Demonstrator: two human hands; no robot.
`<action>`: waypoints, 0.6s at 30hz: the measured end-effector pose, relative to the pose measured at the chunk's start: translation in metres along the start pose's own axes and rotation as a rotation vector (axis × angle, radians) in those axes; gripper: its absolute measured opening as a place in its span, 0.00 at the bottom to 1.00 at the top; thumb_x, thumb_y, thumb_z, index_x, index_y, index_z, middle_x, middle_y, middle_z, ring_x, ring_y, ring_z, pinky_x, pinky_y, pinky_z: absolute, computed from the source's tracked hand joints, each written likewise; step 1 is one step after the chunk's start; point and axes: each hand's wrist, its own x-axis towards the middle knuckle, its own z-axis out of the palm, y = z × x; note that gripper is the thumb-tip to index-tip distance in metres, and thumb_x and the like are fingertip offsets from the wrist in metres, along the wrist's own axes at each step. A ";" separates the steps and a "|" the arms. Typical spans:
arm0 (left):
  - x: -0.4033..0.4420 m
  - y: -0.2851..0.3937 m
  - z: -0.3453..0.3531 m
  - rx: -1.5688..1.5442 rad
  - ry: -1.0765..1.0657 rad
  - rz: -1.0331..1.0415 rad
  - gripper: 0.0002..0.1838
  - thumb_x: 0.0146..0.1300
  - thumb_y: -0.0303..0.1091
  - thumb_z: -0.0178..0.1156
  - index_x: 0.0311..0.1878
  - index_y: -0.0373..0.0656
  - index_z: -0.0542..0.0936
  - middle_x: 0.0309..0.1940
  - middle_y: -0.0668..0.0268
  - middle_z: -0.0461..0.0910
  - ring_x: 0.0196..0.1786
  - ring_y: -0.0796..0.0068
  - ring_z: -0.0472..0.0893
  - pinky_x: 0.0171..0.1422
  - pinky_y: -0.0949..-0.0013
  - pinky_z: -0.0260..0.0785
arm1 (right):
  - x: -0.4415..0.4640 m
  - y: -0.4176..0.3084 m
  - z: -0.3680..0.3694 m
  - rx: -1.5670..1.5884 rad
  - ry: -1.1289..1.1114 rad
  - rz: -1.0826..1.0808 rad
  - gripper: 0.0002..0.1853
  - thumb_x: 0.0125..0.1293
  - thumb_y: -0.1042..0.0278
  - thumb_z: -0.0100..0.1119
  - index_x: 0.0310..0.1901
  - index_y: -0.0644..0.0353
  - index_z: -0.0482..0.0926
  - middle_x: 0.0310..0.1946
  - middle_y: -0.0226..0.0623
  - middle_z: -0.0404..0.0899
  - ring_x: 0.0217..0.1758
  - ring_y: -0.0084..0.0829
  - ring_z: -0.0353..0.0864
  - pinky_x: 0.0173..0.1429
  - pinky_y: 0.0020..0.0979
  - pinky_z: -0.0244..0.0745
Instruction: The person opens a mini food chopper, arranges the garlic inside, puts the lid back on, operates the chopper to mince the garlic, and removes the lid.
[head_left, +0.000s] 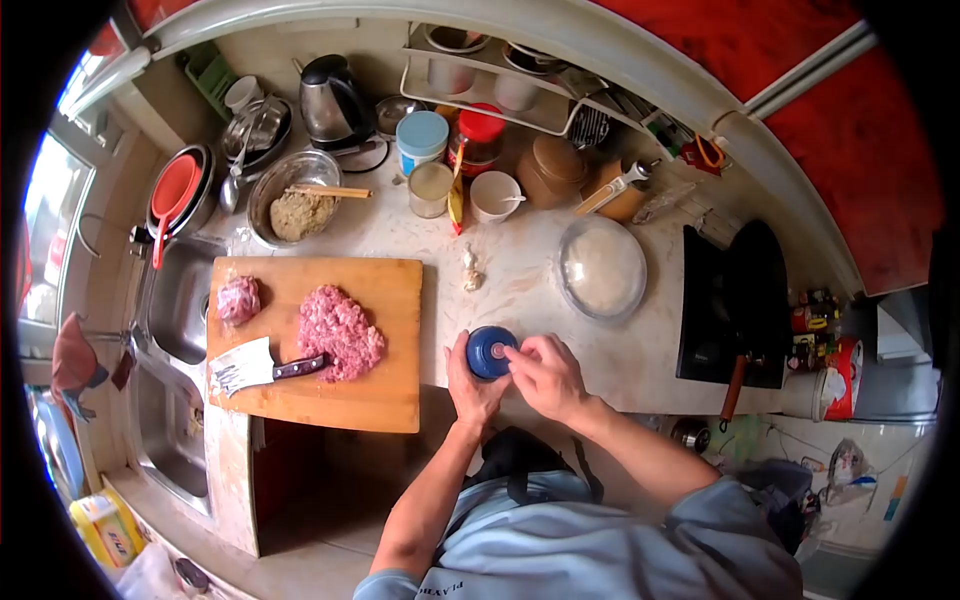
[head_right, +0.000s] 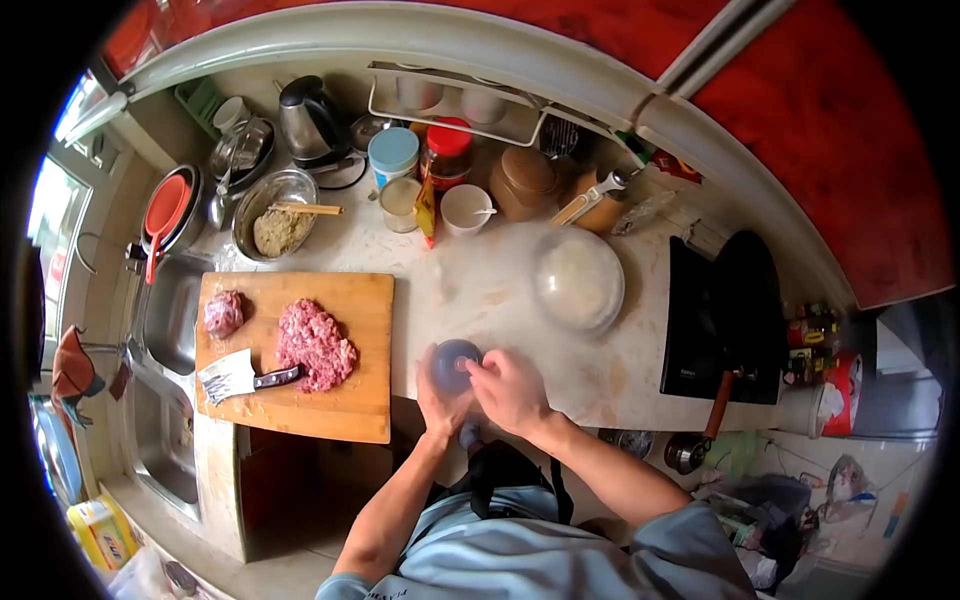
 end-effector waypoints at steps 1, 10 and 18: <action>0.001 -0.003 -0.005 0.069 0.031 0.055 0.55 0.43 0.42 0.83 0.73 0.37 0.64 0.68 0.50 0.72 0.69 0.44 0.73 0.81 0.36 0.49 | 0.002 -0.003 0.003 -0.028 -0.017 -0.069 0.20 0.60 0.67 0.70 0.56 0.51 0.85 0.42 0.35 0.78 0.45 0.41 0.78 0.47 0.41 0.75; 0.001 -0.008 0.007 0.114 0.084 0.135 0.55 0.41 0.42 0.83 0.72 0.39 0.65 0.66 0.51 0.73 0.68 0.45 0.73 0.80 0.35 0.50 | 0.014 -0.013 -0.005 -0.278 -0.154 -0.278 0.21 0.59 0.67 0.70 0.56 0.54 0.85 0.37 0.31 0.76 0.40 0.36 0.76 0.42 0.38 0.70; 0.004 -0.002 -0.001 0.070 0.031 0.124 0.59 0.38 0.43 0.85 0.74 0.40 0.63 0.67 0.50 0.72 0.70 0.45 0.70 0.79 0.36 0.51 | 0.015 -0.018 -0.008 -0.196 -0.249 -0.121 0.20 0.61 0.70 0.69 0.56 0.56 0.87 0.30 0.31 0.75 0.37 0.36 0.75 0.42 0.38 0.68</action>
